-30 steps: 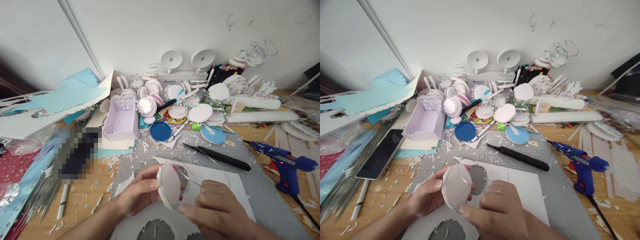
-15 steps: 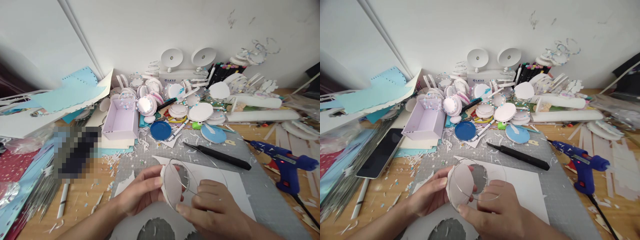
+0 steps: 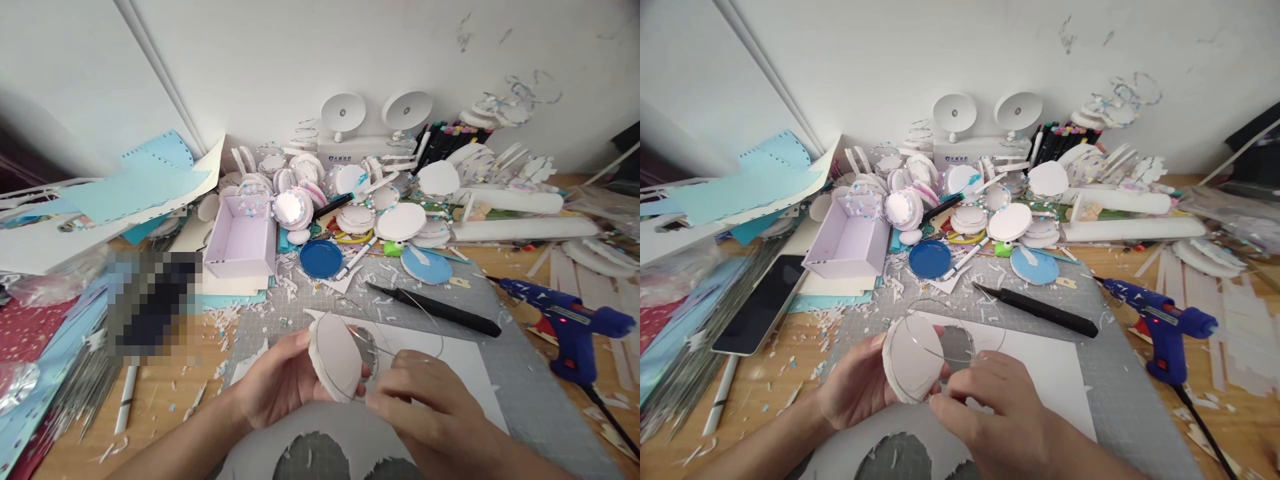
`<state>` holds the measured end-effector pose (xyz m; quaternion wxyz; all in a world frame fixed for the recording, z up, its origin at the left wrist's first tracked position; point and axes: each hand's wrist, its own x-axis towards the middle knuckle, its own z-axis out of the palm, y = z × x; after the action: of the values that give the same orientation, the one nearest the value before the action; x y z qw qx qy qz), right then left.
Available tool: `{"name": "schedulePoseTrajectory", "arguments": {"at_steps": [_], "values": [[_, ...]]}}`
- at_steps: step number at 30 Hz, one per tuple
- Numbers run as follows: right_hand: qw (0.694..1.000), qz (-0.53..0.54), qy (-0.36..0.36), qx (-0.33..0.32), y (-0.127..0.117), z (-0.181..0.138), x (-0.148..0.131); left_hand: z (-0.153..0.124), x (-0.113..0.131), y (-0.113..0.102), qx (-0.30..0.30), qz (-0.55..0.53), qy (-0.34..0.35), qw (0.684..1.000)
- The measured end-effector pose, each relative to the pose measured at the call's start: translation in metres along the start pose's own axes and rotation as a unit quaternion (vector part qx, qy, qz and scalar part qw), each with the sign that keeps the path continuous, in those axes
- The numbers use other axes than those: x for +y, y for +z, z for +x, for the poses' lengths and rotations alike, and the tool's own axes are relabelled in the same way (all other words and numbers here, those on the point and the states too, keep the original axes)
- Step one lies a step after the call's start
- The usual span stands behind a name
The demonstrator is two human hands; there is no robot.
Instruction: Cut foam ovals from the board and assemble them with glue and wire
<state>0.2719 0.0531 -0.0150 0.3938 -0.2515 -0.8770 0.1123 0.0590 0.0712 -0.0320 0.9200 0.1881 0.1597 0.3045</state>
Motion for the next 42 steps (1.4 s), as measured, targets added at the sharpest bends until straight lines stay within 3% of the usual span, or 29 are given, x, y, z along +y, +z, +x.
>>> {"name": "schedulePoseTrajectory", "arguments": {"at_steps": [7,21,26,31,42], "values": [[1.0,-0.007,-0.001,0.011,0.004,0.001,0.001,0.001,-0.001,-0.003,-0.009,-0.002,-0.008,1.0],[1.0,-0.004,-0.011,0.004,0.007,-0.001,0.002,0.0,-0.003,-0.004,0.032,0.024,-0.013,0.999],[1.0,-0.006,0.009,0.027,0.006,-0.001,0.002,0.001,-0.005,-0.001,0.068,0.049,0.032,0.996],[0.995,0.016,0.06,0.077,0.009,-0.004,0.002,0.001,-0.004,0.0,0.051,0.123,0.122,0.984],[0.996,0.046,0.07,0.034,0.022,-0.011,0.001,0.003,-0.002,0.006,0.101,0.181,0.133,0.969]]}}
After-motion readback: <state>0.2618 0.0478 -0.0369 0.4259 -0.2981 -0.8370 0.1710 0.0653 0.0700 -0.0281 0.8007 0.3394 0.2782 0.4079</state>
